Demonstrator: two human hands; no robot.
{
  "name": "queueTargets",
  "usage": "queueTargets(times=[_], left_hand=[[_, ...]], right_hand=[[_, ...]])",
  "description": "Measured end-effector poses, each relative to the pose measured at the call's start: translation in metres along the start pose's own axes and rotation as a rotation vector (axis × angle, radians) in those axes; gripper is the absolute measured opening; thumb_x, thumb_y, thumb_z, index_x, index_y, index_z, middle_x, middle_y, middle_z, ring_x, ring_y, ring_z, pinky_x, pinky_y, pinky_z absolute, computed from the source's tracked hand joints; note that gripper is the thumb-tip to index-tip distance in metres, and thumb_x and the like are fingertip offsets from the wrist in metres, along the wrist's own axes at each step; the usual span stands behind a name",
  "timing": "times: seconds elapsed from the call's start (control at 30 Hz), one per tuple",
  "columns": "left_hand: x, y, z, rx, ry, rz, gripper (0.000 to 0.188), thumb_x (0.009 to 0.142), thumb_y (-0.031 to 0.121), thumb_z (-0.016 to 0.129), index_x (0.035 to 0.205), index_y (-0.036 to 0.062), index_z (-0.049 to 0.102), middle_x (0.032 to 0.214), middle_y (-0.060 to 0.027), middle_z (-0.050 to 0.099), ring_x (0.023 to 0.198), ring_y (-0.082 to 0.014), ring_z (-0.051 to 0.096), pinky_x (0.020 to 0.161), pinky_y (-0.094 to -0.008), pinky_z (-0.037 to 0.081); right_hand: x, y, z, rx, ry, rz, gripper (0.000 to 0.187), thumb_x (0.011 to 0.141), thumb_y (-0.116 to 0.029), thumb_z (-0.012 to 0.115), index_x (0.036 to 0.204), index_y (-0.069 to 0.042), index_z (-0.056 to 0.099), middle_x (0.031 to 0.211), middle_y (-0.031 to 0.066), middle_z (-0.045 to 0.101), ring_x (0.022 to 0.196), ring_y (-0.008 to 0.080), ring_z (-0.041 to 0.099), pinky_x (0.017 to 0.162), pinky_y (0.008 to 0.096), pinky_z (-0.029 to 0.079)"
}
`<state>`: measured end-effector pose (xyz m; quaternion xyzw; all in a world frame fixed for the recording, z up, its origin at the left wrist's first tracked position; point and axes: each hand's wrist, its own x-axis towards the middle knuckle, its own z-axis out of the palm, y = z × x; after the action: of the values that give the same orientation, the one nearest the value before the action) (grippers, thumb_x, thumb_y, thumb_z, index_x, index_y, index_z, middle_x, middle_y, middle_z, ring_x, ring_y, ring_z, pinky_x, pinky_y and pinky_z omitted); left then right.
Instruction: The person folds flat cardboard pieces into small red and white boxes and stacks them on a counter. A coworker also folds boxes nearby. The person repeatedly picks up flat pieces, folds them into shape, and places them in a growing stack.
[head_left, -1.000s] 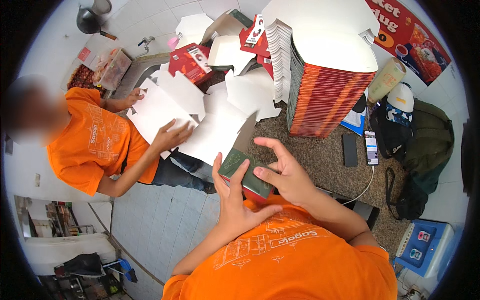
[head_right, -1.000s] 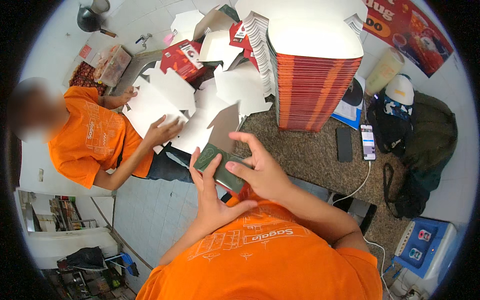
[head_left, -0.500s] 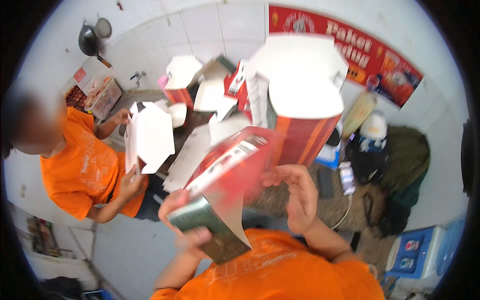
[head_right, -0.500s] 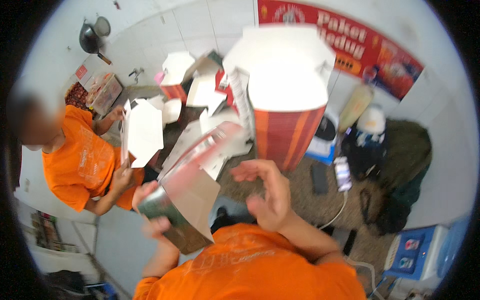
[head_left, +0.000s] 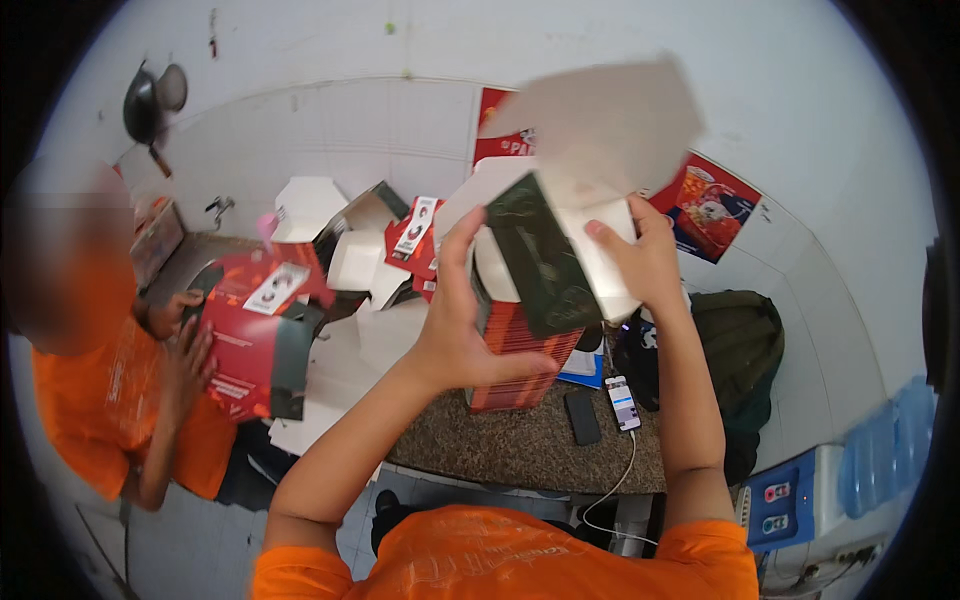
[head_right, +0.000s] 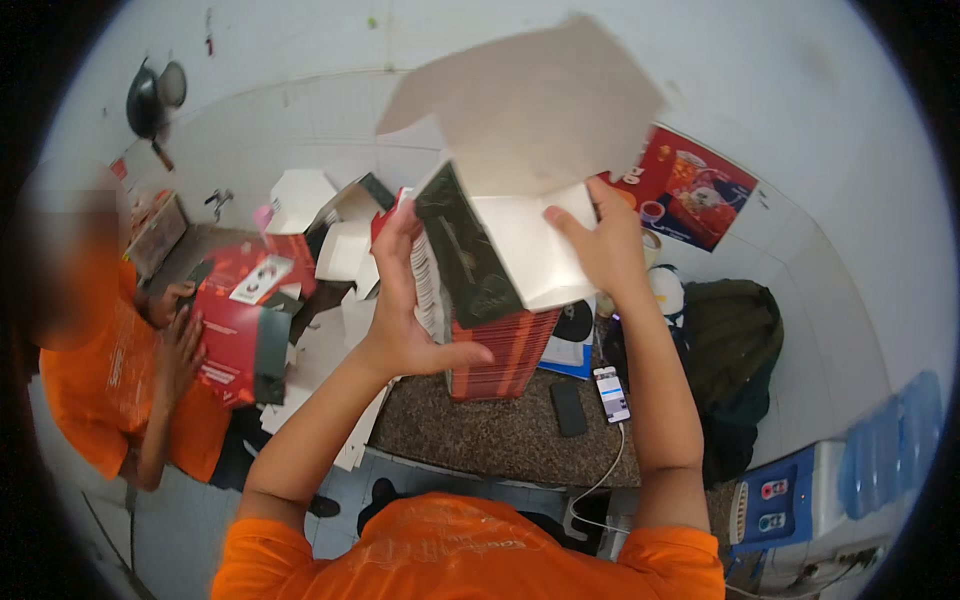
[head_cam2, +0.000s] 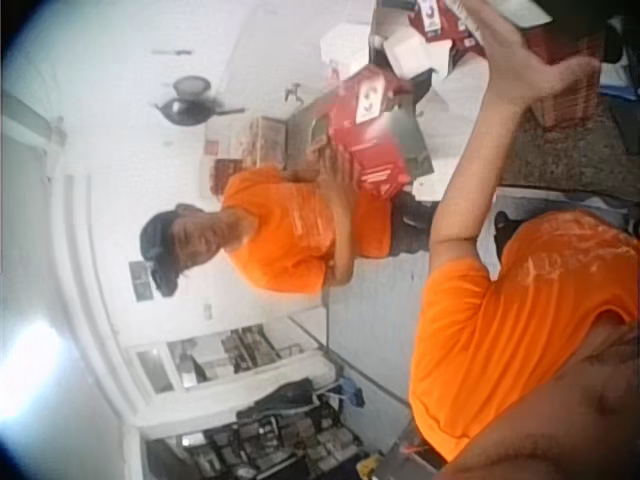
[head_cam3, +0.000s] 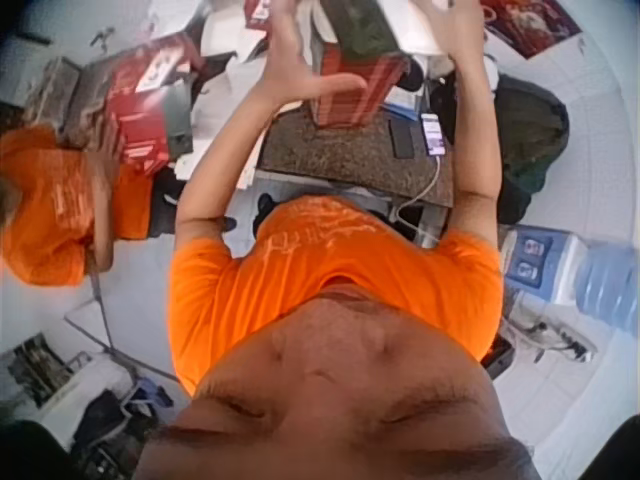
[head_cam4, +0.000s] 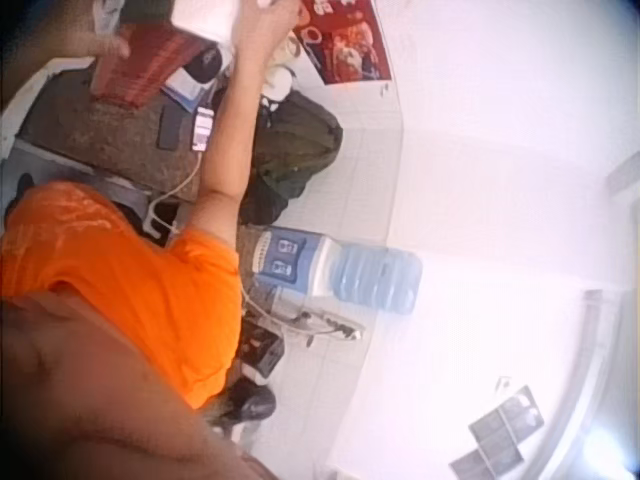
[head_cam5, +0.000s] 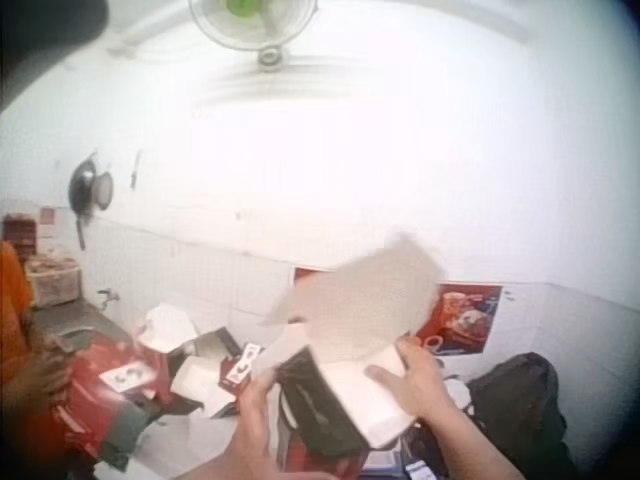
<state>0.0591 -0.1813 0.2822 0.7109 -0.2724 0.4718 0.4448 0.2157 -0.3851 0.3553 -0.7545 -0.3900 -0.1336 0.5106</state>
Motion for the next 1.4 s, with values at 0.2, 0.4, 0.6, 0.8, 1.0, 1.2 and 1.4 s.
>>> queueTargets(times=[0.2, 0.4, 0.6, 0.8, 1.0, 1.2, 1.4], left_hand=[[-0.005, -0.025, 0.045, -0.133, -0.061, -0.27, 0.147, 0.066, 0.047, 0.098, 0.165, 0.001, 0.0, 0.167, -0.0238, 0.024, 0.156, -0.0379, 0.028, 0.128, -0.0518, 0.026], [0.006, -0.024, 0.009, -0.014, -0.176, -0.26, 0.137, 0.071, 0.047, 0.092, 0.164, 0.0016, 0.004, 0.167, -0.0236, 0.025, 0.156, -0.0387, 0.029, 0.128, -0.0531, 0.026], [0.015, -0.017, -0.022, 0.083, -0.253, -0.249, 0.127, 0.076, 0.048, 0.086, 0.164, 0.0021, 0.007, 0.168, -0.0233, 0.026, 0.156, -0.0395, 0.029, 0.127, -0.0544, 0.027], [0.023, -0.03, -0.011, 0.085, -0.261, -0.23, 0.117, 0.081, 0.048, 0.08, 0.164, 0.0026, 0.011, 0.168, -0.023, 0.027, 0.156, -0.0402, 0.029, 0.127, -0.0558, 0.027], [0.029, -0.035, 0.0, 0.1, -0.263, -0.214, 0.108, 0.086, 0.049, 0.074, 0.164, 0.0032, 0.015, 0.168, -0.0227, 0.027, 0.156, -0.041, 0.029, 0.127, -0.0571, 0.028], [0.033, -0.038, 0.003, 0.117, -0.257, -0.202, 0.099, 0.091, 0.049, 0.068, 0.163, 0.0037, 0.018, 0.168, -0.0224, 0.028, 0.156, -0.0418, 0.029, 0.127, -0.0584, 0.028], [0.026, -0.037, 0.003, 0.147, -0.243, -0.202, 0.09, 0.096, 0.05, 0.061, 0.163, 0.0043, 0.022, 0.168, -0.0222, 0.029, 0.156, -0.0426, 0.029, 0.126, -0.0598, 0.029]], right_hand=[[-0.021, -0.028, 0.036, -0.209, -0.051, -0.015, 0.047, 0.096, -0.029, 0.075, 0.132, 0.0, 0.066, 0.115, 0.0257, 0.071, 0.109, 0.035, 0.07, 0.098, 0.0427, 0.052], [-0.013, -0.035, 0.004, 0.264, -0.251, -0.006, 0.038, 0.112, -0.03, 0.053, 0.133, 0.001, 0.065, 0.112, 0.0118, 0.071, 0.1, 0.0232, 0.069, 0.094, 0.0356, 0.053], [-0.005, -0.05, -0.021, 0.836, -0.43, 0.356, 0.037, 0.112, -0.029, 0.056, 0.13, 0.001, 0.069, 0.108, 0.0052, 0.075, 0.094, 0.0105, 0.067, 0.084, 0.0292, 0.056], [-0.011, -0.052, -0.019, 0.375, -0.292, 0.181, 0.033, 0.11, -0.026, 0.06, 0.11, 0.002, 0.077, 0.094, 0.0035, 0.075, 0.085, 0.0111, 0.067, 0.079, 0.0296, 0.055], [-0.006, -0.056, -0.022, 0.363, -0.196, 0.135, 0.029, 0.108, -0.019, 0.062, 0.103, 0.006, 0.076, 0.088, 0.0042, 0.075, 0.073, 0.0095, 0.062, 0.073, 0.029, 0.053], [-0.004, -0.044, -0.021, 0.256, -0.247, 0.084, 0.024, 0.104, -0.015, 0.065, 0.105, 0.007, 0.076, 0.089, 0.0106, 0.077, 0.079, 0.0148, 0.071, 0.073, 0.0321, 0.053], [-0.014, -0.06, -0.018, 0.11, -0.189, 0.086, 0.041, 0.109, -0.03, 0.059, 0.1, 0.007, 0.074, 0.082, 0.0213, 0.072, 0.074, 0.0269, 0.068, 0.074, 0.0399, 0.053]])
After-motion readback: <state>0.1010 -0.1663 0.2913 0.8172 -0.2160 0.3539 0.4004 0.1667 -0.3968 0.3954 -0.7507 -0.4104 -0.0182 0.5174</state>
